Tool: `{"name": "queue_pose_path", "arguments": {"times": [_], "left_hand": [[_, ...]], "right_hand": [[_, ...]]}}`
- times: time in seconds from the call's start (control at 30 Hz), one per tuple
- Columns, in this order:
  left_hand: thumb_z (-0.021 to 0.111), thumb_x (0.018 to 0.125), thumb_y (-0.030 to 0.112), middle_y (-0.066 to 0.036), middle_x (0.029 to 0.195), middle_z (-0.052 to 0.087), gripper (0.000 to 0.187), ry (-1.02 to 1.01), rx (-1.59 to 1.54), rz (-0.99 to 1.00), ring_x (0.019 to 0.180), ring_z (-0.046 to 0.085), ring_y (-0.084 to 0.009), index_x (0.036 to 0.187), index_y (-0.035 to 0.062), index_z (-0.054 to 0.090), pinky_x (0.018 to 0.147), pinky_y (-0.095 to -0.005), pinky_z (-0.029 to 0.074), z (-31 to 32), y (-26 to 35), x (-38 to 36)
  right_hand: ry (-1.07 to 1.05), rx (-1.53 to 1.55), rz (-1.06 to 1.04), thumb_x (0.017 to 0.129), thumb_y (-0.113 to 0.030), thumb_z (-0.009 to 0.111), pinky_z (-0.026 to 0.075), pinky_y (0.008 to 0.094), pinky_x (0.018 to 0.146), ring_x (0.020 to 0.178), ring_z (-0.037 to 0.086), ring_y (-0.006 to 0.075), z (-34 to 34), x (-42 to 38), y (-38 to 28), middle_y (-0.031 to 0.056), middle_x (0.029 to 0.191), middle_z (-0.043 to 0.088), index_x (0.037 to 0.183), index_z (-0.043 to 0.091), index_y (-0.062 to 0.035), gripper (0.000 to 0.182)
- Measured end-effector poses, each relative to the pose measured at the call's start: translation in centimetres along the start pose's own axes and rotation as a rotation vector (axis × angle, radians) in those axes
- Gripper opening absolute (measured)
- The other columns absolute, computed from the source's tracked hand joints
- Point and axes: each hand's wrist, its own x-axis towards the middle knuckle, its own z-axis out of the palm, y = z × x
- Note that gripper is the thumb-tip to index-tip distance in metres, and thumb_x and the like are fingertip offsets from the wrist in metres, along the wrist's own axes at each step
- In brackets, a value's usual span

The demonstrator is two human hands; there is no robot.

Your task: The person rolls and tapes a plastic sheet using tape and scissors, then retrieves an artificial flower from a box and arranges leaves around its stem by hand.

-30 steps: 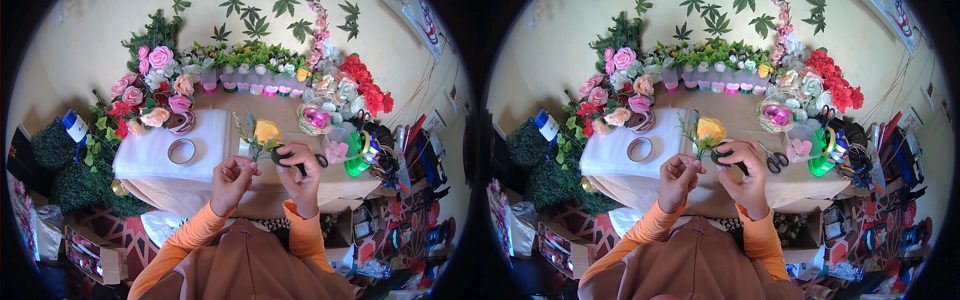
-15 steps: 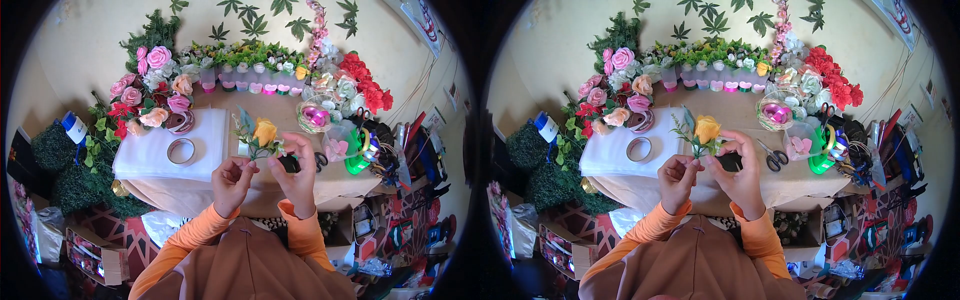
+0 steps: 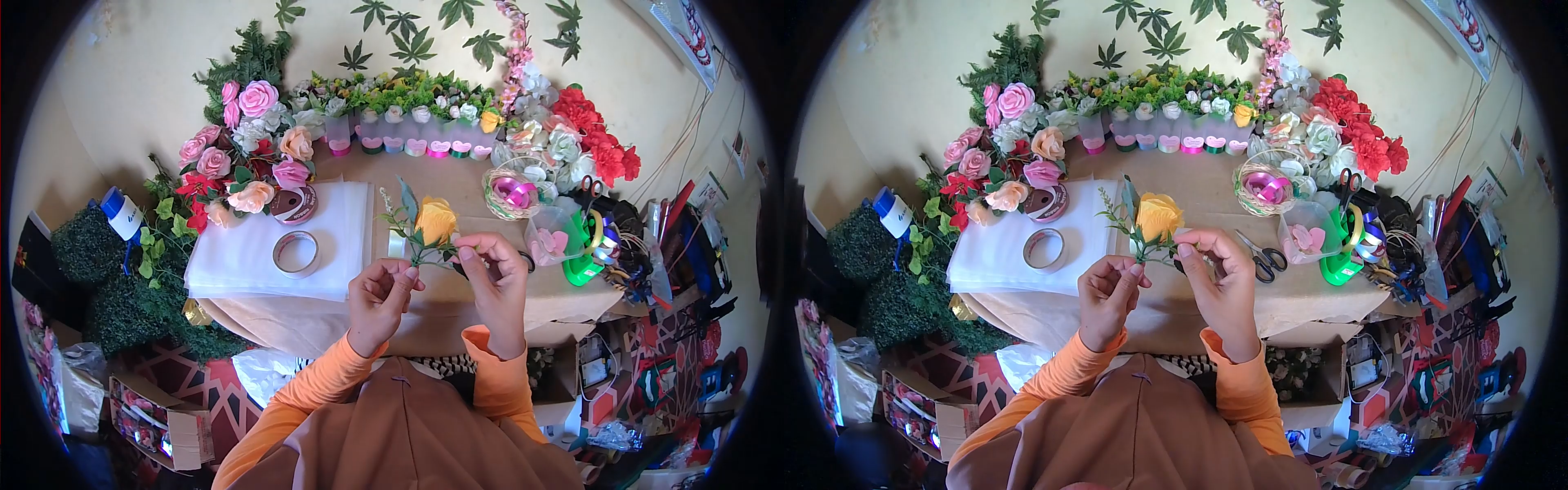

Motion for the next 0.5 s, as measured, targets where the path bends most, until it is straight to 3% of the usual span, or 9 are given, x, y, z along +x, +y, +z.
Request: {"name": "queue_pose_path", "arguments": {"times": [0.5], "left_hand": [[0.056,0.087,0.009,-0.006,0.07,0.06,0.011,-0.012,-0.072,-0.034,0.046,0.042,-0.0038,0.091,-0.001,0.055,0.041,-0.0174,0.034,-0.34,-0.03,0.12]], "right_hand": [[-0.029,-0.014,0.09,0.082,0.002,0.057,0.042,0.0186,0.068,0.075,0.053,0.0053,-0.5,-0.41,-0.84,0.0024,0.083,0.06,0.089,0.062,0.0019,0.009]]}}
